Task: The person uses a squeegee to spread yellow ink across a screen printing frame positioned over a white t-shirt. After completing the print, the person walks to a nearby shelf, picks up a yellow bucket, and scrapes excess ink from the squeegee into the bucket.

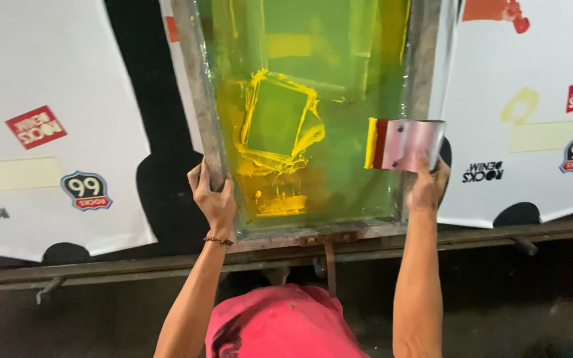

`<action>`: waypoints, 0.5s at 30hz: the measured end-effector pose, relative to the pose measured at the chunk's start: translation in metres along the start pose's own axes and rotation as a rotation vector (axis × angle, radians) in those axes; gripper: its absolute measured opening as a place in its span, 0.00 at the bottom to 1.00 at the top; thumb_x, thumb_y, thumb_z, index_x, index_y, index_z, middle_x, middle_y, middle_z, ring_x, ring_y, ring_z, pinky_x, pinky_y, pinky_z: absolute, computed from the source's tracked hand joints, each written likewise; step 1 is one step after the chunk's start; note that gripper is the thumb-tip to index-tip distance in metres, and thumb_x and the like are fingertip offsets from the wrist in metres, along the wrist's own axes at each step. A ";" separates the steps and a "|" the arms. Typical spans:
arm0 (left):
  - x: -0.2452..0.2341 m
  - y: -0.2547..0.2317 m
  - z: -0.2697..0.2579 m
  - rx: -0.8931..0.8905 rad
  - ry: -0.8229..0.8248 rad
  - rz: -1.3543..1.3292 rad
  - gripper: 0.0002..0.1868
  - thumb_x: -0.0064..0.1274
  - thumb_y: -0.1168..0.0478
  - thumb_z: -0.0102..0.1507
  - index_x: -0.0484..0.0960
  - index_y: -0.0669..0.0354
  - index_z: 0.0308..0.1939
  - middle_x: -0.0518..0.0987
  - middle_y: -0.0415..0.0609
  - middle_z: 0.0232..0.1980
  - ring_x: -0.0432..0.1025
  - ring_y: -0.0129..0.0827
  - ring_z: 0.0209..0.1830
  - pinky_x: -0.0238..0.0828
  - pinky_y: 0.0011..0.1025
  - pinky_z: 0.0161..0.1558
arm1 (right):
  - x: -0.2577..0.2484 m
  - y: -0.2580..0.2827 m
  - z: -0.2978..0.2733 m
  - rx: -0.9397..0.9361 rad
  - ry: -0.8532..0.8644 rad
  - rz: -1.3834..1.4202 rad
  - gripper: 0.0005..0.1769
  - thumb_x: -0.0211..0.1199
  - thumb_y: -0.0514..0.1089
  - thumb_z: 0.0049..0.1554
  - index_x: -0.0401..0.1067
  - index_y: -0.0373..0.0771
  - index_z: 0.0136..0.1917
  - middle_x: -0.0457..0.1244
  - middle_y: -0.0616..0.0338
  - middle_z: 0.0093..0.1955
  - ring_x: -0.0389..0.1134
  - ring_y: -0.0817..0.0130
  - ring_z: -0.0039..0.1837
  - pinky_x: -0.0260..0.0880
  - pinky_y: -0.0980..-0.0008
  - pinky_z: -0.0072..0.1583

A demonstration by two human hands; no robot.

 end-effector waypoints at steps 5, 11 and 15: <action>-0.032 0.008 0.029 -0.001 -0.009 -0.047 0.37 0.59 0.72 0.56 0.74 0.61 0.72 0.70 0.55 0.56 0.69 0.43 0.54 0.63 0.42 0.57 | 0.023 0.024 -0.017 -0.113 0.027 0.086 0.10 0.67 0.43 0.63 0.71 0.43 0.40 0.60 0.65 0.37 0.61 0.78 0.42 0.66 0.73 0.52; -0.100 0.053 0.083 0.031 -0.041 -0.107 0.39 0.60 0.74 0.53 0.74 0.64 0.71 0.70 0.55 0.51 0.66 0.34 0.47 0.64 0.33 0.52 | 0.079 -0.009 -0.054 -0.067 -0.089 0.167 0.10 0.71 0.43 0.61 0.72 0.39 0.45 0.62 0.58 0.40 0.66 0.70 0.44 0.71 0.65 0.52; -0.162 0.104 0.137 0.105 -0.041 -0.114 0.40 0.60 0.74 0.51 0.75 0.66 0.70 0.69 0.55 0.47 0.63 0.33 0.41 0.63 0.30 0.48 | 0.144 -0.030 -0.106 -0.028 -0.254 0.362 0.12 0.75 0.39 0.57 0.73 0.35 0.48 0.65 0.52 0.43 0.69 0.65 0.47 0.73 0.63 0.54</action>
Point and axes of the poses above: each hand's wrist, its own z-axis towards the middle knuckle, its own x-axis out of the palm, y = z × x, the point moved 6 cm from there along z, towards the middle knuckle
